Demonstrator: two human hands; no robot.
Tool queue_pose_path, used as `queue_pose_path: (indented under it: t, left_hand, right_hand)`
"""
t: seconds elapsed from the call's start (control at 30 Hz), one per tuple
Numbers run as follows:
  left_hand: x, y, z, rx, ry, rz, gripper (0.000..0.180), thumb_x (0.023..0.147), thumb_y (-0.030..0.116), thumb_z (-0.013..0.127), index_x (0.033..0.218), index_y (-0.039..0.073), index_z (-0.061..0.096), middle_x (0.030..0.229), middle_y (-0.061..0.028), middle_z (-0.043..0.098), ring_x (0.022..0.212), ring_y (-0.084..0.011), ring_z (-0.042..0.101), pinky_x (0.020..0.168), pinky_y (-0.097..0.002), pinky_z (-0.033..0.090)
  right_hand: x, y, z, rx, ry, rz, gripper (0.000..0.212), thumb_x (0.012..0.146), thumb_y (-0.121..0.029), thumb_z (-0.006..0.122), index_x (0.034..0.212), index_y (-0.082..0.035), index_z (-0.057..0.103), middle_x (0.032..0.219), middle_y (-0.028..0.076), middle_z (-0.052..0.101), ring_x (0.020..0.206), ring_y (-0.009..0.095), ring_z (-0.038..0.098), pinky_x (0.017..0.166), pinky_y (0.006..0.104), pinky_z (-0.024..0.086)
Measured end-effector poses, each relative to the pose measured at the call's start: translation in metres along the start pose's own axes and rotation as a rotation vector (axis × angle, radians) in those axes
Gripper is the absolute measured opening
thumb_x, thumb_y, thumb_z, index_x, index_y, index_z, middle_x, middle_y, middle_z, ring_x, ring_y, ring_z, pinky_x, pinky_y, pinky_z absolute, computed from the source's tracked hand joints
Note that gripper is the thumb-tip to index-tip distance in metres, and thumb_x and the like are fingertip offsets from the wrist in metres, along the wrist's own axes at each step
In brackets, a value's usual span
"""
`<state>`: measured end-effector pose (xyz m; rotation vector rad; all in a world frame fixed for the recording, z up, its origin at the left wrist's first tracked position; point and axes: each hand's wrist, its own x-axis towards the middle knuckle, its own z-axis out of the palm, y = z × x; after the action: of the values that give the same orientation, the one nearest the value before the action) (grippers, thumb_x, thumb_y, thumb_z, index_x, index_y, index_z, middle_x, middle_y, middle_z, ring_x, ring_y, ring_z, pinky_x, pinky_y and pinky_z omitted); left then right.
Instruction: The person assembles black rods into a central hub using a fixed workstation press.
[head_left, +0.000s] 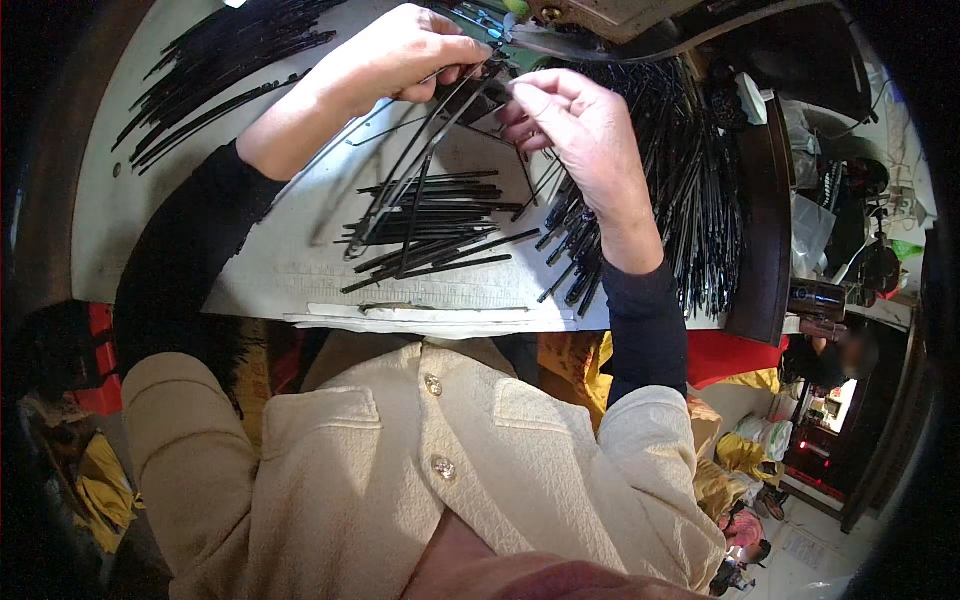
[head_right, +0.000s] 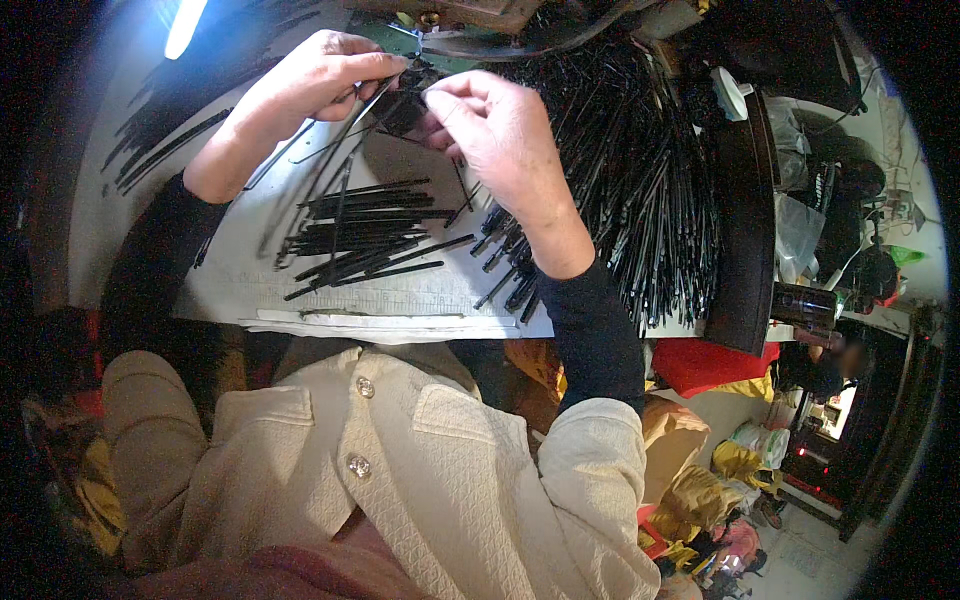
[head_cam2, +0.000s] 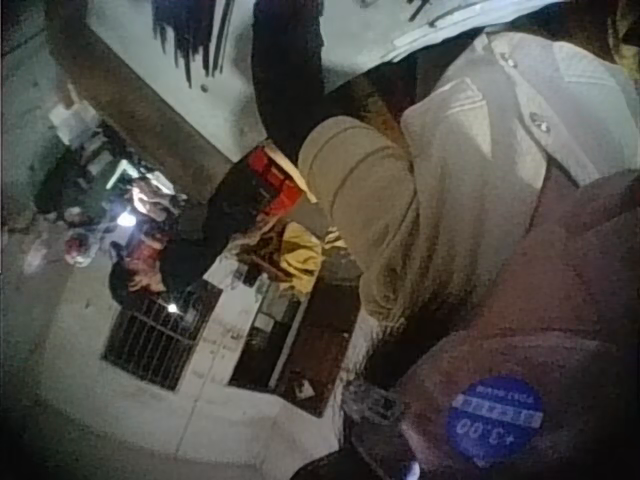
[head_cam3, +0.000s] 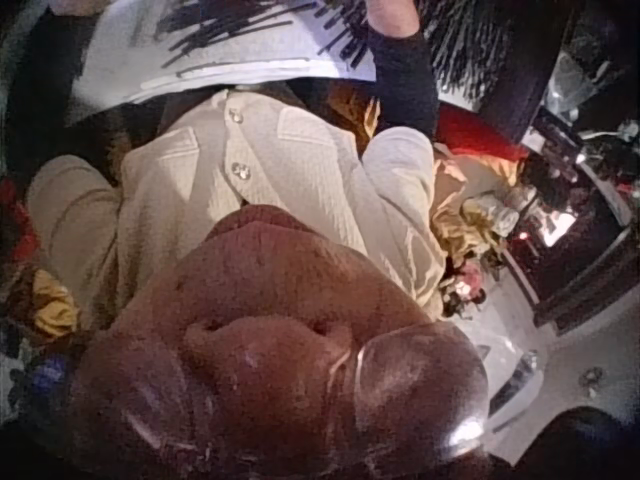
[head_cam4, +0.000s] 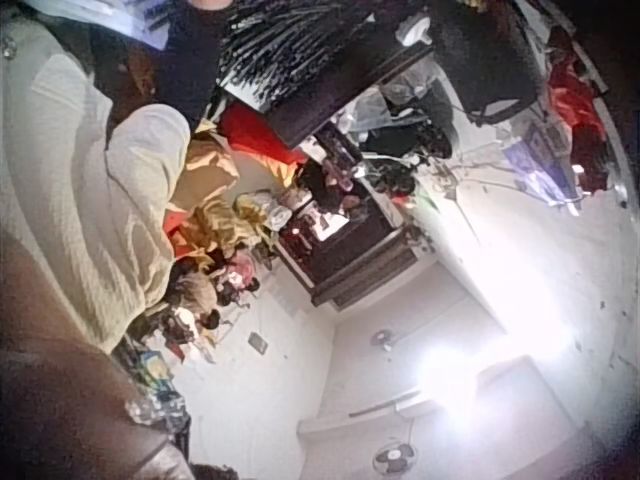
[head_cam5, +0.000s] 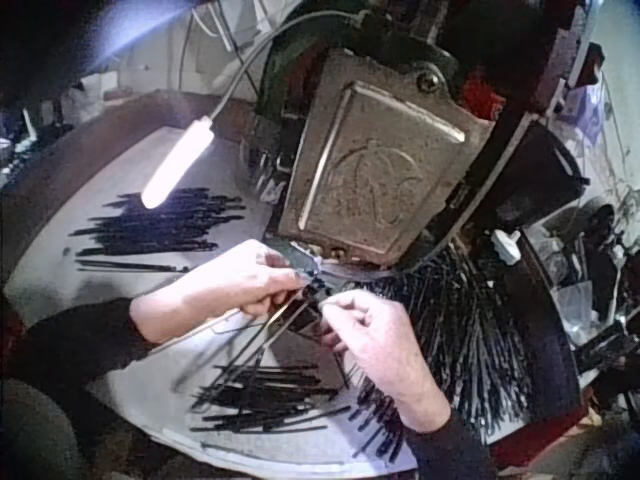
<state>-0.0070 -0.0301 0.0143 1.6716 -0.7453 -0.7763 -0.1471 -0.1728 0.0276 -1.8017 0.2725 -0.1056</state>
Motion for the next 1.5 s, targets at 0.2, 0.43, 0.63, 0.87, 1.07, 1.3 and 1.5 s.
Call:
queue_pose_path:
  t: [0.2, 0.43, 0.63, 0.87, 1.07, 1.3, 1.5]
  left_hand:
    - [0.002, -0.005, 0.009, 0.193, 0.091, 0.101, 0.030, 0.085, 0.029, 0.058, 0.079, 0.000, 0.059, 0.056, 0.0010, 0.050, 0.038, -0.0016, 0.035, 0.034, -0.0185, 0.023]
    - [0.008, -0.004, -0.006, -0.001, -0.069, -0.026, 0.027, 0.083, 0.029, 0.060, 0.079, 0.003, 0.062, 0.056, -0.0016, 0.055, 0.036, -0.0013, 0.035, 0.035, -0.0175, 0.022]
    - [0.012, -0.014, 0.007, 0.114, 0.067, 0.113, 0.030, 0.084, 0.028, 0.058, 0.080, -0.001, 0.063, 0.054, -0.0043, 0.056, 0.042, -0.0040, 0.047, 0.039, -0.0194, 0.033]
    - [0.003, -0.002, 0.014, 0.484, 0.166, 0.252, 0.032, 0.085, 0.027, 0.056, 0.082, -0.004, 0.063, 0.052, -0.0078, 0.052, 0.047, -0.0107, 0.054, 0.049, -0.0267, 0.044]
    - [0.006, -0.004, -0.002, 0.172, 0.020, 0.076, 0.031, 0.084, 0.032, 0.058, 0.080, 0.001, 0.065, 0.051, -0.0005, 0.052, 0.041, -0.0035, 0.042, 0.039, -0.0193, 0.029]
    - [0.006, -0.008, 0.000, -0.005, -0.019, -0.029, 0.029, 0.082, 0.032, 0.060, 0.079, 0.003, 0.064, 0.049, 0.0024, 0.049, 0.037, 0.0000, 0.031, 0.036, -0.0181, 0.018]
    - [0.009, -0.015, 0.000, 0.011, -0.012, 0.012, 0.031, 0.083, 0.033, 0.060, 0.080, 0.002, 0.064, 0.049, 0.0027, 0.049, 0.037, -0.0006, 0.032, 0.036, -0.0188, 0.020]
  right_hand:
    - [0.012, 0.021, 0.002, -0.229, 0.188, -0.219, 0.015, 0.083, -0.011, 0.060, 0.092, 0.002, 0.060, 0.074, 0.006, 0.064, 0.066, 0.010, 0.061, 0.058, 0.0216, 0.047]
    - [0.009, 0.015, 0.014, -0.781, 0.386, -0.513, 0.010, 0.081, -0.011, 0.061, 0.089, -0.005, 0.060, 0.073, 0.009, 0.065, 0.065, 0.020, 0.064, 0.056, 0.0289, 0.048]
    - [0.017, 0.022, 0.011, -0.542, 0.346, -0.463, 0.014, 0.082, -0.013, 0.061, 0.092, -0.004, 0.059, 0.071, 0.009, 0.064, 0.060, 0.019, 0.062, 0.055, 0.0292, 0.048]
    - [0.017, 0.019, 0.021, 0.212, 0.180, -0.108, 0.015, 0.084, -0.007, 0.060, 0.089, 0.007, 0.059, 0.076, 0.006, 0.064, 0.064, 0.006, 0.057, 0.057, 0.0189, 0.047]
    - [0.030, 0.035, 0.000, -0.162, 0.320, -0.254, 0.015, 0.081, -0.011, 0.063, 0.087, 0.003, 0.062, 0.076, 0.007, 0.065, 0.066, 0.011, 0.061, 0.063, 0.0258, 0.048]
    - [0.056, 0.050, -0.017, -0.764, 0.436, -0.366, 0.017, 0.079, -0.020, 0.060, 0.087, -0.006, 0.065, 0.080, 0.014, 0.065, 0.077, 0.035, 0.061, 0.068, 0.0397, 0.048]
    - [0.085, 0.057, -0.015, -0.628, 0.390, -0.574, 0.014, 0.075, -0.017, 0.065, 0.082, -0.005, 0.064, 0.077, 0.013, 0.065, 0.075, 0.031, 0.062, 0.066, 0.0373, 0.049]
